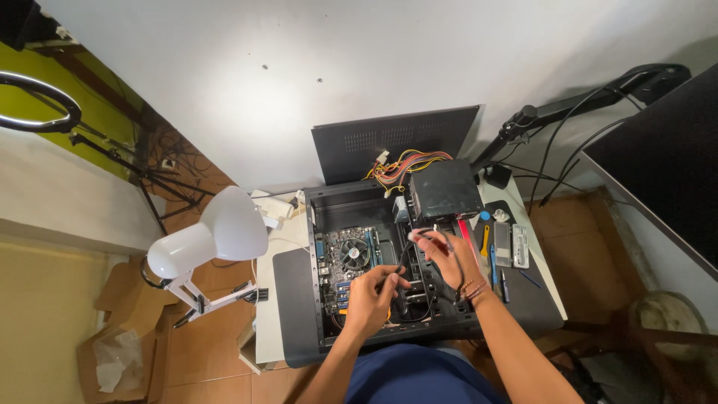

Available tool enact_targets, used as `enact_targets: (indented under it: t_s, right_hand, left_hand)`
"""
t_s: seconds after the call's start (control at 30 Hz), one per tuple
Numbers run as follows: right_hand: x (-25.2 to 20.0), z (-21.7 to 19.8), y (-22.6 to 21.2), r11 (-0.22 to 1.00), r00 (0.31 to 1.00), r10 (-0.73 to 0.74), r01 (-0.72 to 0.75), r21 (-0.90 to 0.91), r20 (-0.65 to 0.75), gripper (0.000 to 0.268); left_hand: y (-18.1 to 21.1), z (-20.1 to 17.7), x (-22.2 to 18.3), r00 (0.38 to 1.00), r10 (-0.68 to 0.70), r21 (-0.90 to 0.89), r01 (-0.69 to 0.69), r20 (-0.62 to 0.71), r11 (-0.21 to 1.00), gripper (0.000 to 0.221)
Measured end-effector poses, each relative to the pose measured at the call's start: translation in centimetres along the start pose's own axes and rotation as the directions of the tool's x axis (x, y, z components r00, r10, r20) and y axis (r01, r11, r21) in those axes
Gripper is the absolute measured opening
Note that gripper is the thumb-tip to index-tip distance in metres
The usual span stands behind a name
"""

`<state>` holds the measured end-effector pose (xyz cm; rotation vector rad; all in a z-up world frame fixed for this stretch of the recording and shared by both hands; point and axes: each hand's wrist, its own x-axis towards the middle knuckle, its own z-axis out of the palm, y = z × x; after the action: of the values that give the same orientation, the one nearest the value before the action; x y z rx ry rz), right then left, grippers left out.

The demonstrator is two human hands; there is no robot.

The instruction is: The person works on an open desktop computer case on a desk. They lift and reposition the power supply unit, connect power cables to the motherboard, and use a screwdriver to fasten components inside the case.

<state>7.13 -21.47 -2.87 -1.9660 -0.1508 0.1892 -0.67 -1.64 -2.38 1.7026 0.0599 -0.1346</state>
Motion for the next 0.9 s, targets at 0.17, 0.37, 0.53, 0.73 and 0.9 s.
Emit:
enact_targets:
  t_s: [0.17, 0.37, 0.53, 0.73, 0.9]
  right_hand:
    - [0.8, -0.9, 3.1, 0.982, 0.981, -0.084, 0.112, 0.151, -0.177, 0.037]
    - [0.5, -2.6, 1.8, 0.984, 0.984, -0.152, 0.159, 0.082, -0.091, 0.043]
    - [0.4, -3.5, 2.2, 0.949, 0.982, -0.183, 0.187, 0.252, -0.039, 0.044]
    - [1.3, -5.9, 4.0, 0.924, 0.975, -0.188, 0.216, 0.315, -0.12, 0.045]
    - [1.4, -6.0, 4.5, 0.898, 0.989, -0.04, -0.027, 0.438, 0.142, 0.048]
  left_hand:
    - [0.7, 0.4, -0.2, 1.0, -0.012, 0.012, 0.012, -0.02, 1.0, 0.026]
    - [0.2, 1.6, 0.0, 0.999, -0.03, 0.001, 0.03, -0.024, 1.0, 0.026]
    - [0.0, 2.6, -0.1, 0.998, -0.048, -0.07, 0.046, -0.031, 0.997, 0.026]
    - [0.2, 4.0, -0.3, 0.995, -0.019, -0.045, 0.015, -0.094, 0.999, 0.026]
    - [0.2, 5.3, -0.3, 0.985, -0.04, -0.056, 0.031, -0.166, 0.998, 0.025]
